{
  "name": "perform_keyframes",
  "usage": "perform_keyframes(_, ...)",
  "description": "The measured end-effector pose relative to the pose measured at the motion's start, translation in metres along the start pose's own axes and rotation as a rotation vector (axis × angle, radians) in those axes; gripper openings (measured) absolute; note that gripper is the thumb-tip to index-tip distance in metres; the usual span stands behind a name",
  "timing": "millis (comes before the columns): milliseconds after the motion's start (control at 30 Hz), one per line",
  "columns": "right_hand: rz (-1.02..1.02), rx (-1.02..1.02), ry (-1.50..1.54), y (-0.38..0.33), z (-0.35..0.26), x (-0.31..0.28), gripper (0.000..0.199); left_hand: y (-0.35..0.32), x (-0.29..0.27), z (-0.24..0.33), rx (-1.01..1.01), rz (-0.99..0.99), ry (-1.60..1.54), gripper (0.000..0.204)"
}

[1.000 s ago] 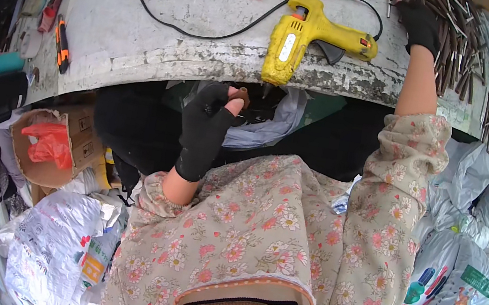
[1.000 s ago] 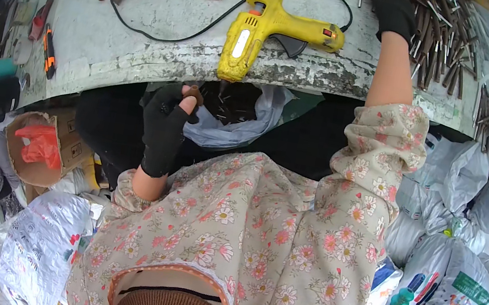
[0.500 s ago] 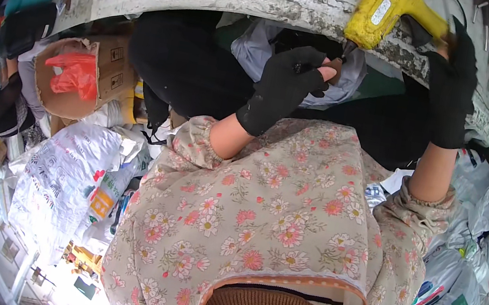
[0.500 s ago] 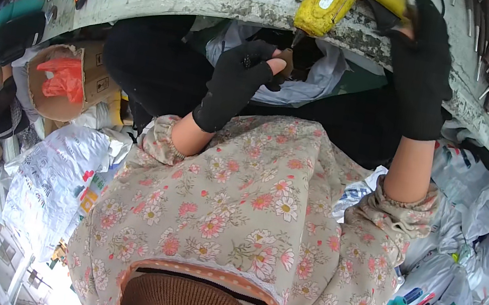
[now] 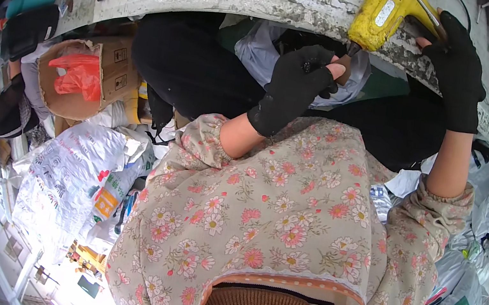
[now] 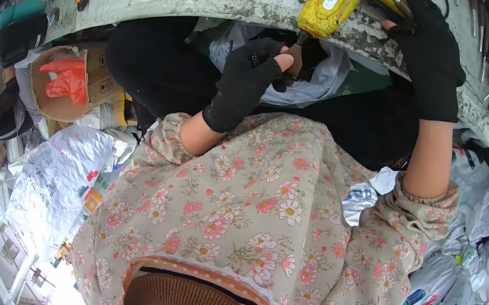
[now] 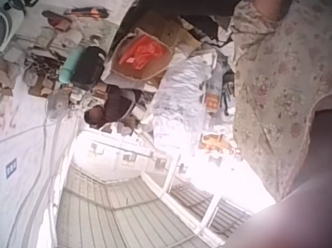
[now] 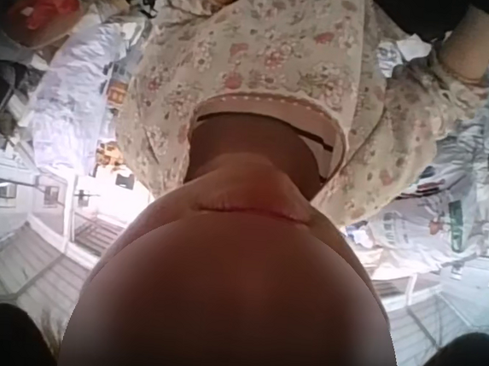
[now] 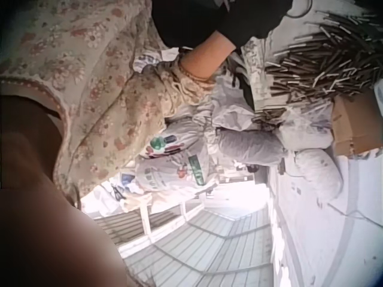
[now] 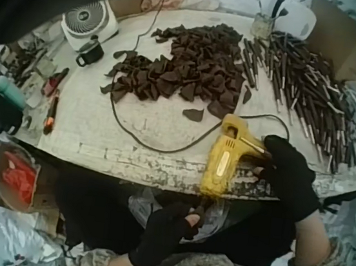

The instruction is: Assembling small plastic components by applying glue from a hot glue gun.

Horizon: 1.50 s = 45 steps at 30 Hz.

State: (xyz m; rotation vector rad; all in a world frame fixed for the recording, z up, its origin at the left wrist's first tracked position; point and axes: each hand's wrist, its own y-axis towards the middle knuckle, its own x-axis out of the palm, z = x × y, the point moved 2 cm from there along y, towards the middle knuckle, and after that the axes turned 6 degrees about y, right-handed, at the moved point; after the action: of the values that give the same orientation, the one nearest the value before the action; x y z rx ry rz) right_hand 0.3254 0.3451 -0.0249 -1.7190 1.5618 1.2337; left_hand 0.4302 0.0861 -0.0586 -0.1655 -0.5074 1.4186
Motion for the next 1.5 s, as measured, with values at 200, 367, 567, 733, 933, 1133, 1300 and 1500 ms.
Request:
perform_keyframes(200,-0.004,0.110,-0.167,-0.003,-0.013,0.004,0.059,-0.007,0.000,0.008,0.046,0.049,0.062,0.024)
perform_keyframes(367,-0.050,0.001,0.410,-0.046,-0.068,0.007,0.045,-0.007,-0.006,0.011,-0.084,0.068,-0.204,0.026)
perform_keyframes(567,-0.420,0.103,0.812,-0.094,-0.115,-0.014,0.044,0.000,-0.004,0.015,-0.325,-0.139,-0.716,0.030)
perform_keyframes(733,-0.467,0.136,0.792,-0.088,-0.124,-0.026,0.038,-0.009,-0.002,0.020,-0.395,0.016,-0.540,0.031)
perform_keyframes(933,-0.475,0.039,0.609,-0.078,-0.132,-0.035,0.037,-0.014,-0.008,0.032,-0.122,-0.041,-0.060,0.033)
perform_keyframes(1133,-0.495,-0.062,0.477,-0.075,-0.146,-0.034,0.040,-0.024,-0.008,0.039,0.106,-0.015,0.166,0.031)
perform_keyframes(1300,-0.564,-0.002,0.529,-0.079,-0.142,-0.015,0.031,-0.021,-0.012,0.020,0.028,-0.018,0.105,0.026)
perform_keyframes(1500,-0.535,0.269,0.894,-0.091,-0.117,0.024,0.031,-0.012,-0.034,0.020,0.603,-0.222,0.636,0.017)
